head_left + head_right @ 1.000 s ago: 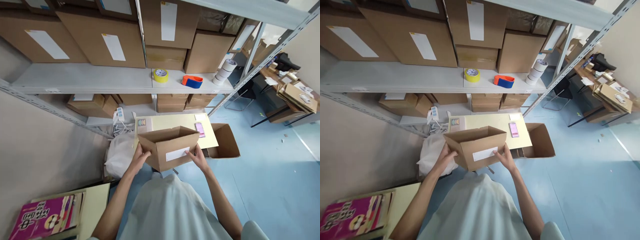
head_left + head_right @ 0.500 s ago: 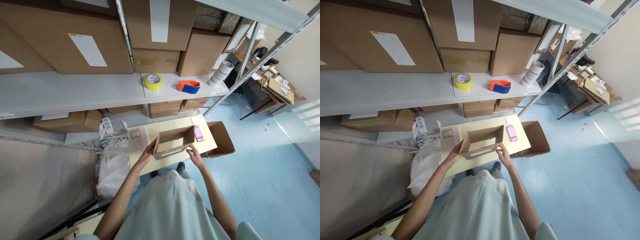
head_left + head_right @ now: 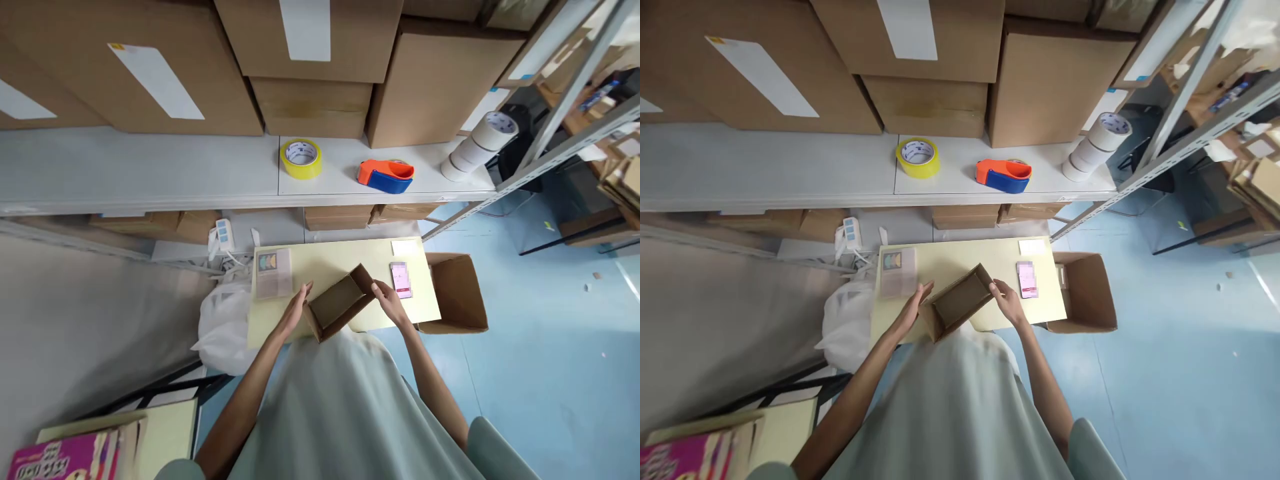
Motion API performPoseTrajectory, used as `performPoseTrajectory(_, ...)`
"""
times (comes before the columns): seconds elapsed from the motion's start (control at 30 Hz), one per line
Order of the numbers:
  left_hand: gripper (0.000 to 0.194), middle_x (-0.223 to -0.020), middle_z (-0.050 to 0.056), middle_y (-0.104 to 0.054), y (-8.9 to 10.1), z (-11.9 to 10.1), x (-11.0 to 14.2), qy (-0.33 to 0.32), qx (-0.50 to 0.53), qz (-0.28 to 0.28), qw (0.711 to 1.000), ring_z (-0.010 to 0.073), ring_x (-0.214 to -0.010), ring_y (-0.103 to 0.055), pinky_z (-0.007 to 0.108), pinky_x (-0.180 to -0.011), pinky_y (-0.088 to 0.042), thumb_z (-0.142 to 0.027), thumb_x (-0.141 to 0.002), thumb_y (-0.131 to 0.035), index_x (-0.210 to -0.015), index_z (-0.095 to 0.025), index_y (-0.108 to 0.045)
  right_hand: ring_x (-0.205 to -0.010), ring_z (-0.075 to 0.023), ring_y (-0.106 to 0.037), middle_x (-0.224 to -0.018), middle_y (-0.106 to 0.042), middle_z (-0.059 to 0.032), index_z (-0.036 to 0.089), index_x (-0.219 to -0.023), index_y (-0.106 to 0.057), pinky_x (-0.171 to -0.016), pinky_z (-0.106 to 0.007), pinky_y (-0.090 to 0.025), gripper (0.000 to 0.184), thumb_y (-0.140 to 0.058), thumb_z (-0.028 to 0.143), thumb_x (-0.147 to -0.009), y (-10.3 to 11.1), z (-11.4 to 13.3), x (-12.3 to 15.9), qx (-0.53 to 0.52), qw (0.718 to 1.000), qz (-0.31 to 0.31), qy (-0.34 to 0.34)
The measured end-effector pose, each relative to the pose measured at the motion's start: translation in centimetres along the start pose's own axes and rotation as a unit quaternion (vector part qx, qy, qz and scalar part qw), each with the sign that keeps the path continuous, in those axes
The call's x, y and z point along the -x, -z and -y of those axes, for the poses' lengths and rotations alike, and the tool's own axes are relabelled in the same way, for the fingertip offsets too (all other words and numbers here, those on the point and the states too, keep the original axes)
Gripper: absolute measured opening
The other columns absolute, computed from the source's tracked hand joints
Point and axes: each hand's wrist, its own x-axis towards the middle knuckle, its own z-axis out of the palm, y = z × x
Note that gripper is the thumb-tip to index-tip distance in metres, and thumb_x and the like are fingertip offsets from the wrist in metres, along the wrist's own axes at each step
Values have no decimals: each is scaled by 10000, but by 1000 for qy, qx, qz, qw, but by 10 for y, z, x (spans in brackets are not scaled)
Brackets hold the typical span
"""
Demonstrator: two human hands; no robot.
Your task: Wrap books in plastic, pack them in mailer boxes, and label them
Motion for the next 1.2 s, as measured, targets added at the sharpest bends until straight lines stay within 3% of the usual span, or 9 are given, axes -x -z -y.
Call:
performPoseTrajectory(0.07, 902, -1774, 138, -319, 1, 4, 12, 27, -14, -45, 999, 329, -1639, -340, 514, -1334, -299, -816, -1029, -265, -1690, -223, -423, -1151, -328, -770, -1326, -783, -122, 235, -1372, -735, -985, -466, -636, 583, -688, 638, -953, 14, 8, -11, 38, 999, 29, 5)
performPoseTrajectory(0.17, 949, -1777, 179, -310, -5, 12, 36, 78, -25, -102, 991, 366, -1615, -385, 500, -1268, -422, -820, -969, -503, -1707, -239, -365, -996, -294, -801, -1210, -819, -91, 258, -1396, -717, -892, -413, -634, 460, -696, 434, -972, 29, 26, -25, 141, 986, 86, 18)
performPoseTrajectory(0.3, 1025, -1721, 187, -436, -41, 26, 60, 99, -34, -207, 973, 354, -1569, -469, 453, -1242, -466, -569, -857, -816, -1696, -232, -333, -1016, -275, -792, -1140, -831, -70, 216, -1437, -669, -902, -365, -579, 431, -616, 300, -1018, 32, 50, -37, 303, 938, 162, 44)
performPoseTrajectory(0.43, 775, -1613, 123, -586, -82, 30, 63, 97, -45, -328, 938, 304, -1528, -527, 467, -1312, -390, -293, -877, -731, -1606, -206, -482, -1047, -318, -779, -1024, -827, -118, 162, -1289, -712, -845, -347, -532, 301, -575, 262, -1041, 26, 62, -44, 404, 883, 236, 37)
performPoseTrajectory(0.57, 609, -1589, 78, -621, -91, 16, 56, 48, -90, -236, 966, 277, -1540, -514, 481, -1349, -313, -253, -924, -574, -1532, -218, -595, -953, -328, -779, -989, -801, -178, 141, -1121, -687, -762, -340, -490, 203, -518, 224, -1046, 30, 66, -53, 442, 869, 219, 28)
performPoseTrajectory(0.7, 567, -1593, 87, -619, -73, -11, 46, -5, -141, -88, 986, 276, -1538, -519, 460, -1325, -344, -364, -978, -527, -1511, -202, -635, -858, -287, -773, -795, -780, -98, 144, -1168, -602, -725, -311, -478, 197, -499, 174, -1004, 46, 68, -55, 353, 919, 175, -9)
performPoseTrajectory(0.87, 566, -1565, 89, -642, -49, -43, 25, -51, -200, 13, 978, 277, -1480, -586, 426, -1244, -455, -415, -1008, -519, -1531, -230, -634, -779, -270, -768, -759, -772, -48, 161, -1269, -523, -714, -310, -504, 288, -486, 208, -987, 53, 65, -38, 246, 964, 72, -67)
performPoseTrajectory(1.03, 587, -1609, 49, -601, -28, -58, 1, -85, -240, 24, 967, 255, -1489, -575, 407, -1245, -448, -329, -1019, -468, -1593, -255, -568, -738, -273, -753, -813, -765, -55, 178, -1278, -533, -672, -321, -494, 300, -471, 255, -995, 42, 58, -19, 224, 969, 18, -103)
performPoseTrajectory(1.2, 586, -1591, 78, -621, -7, -58, -15, -65, -287, -67, 953, 301, -1462, -595, 439, -1198, -487, -279, -1020, -465, -1599, -247, -544, -767, -277, -715, -780, -734, -45, 171, -1285, -599, -634, -308, -392, 325, -525, 211, -972, 27, 65, -6, 325, 945, 20, -35)
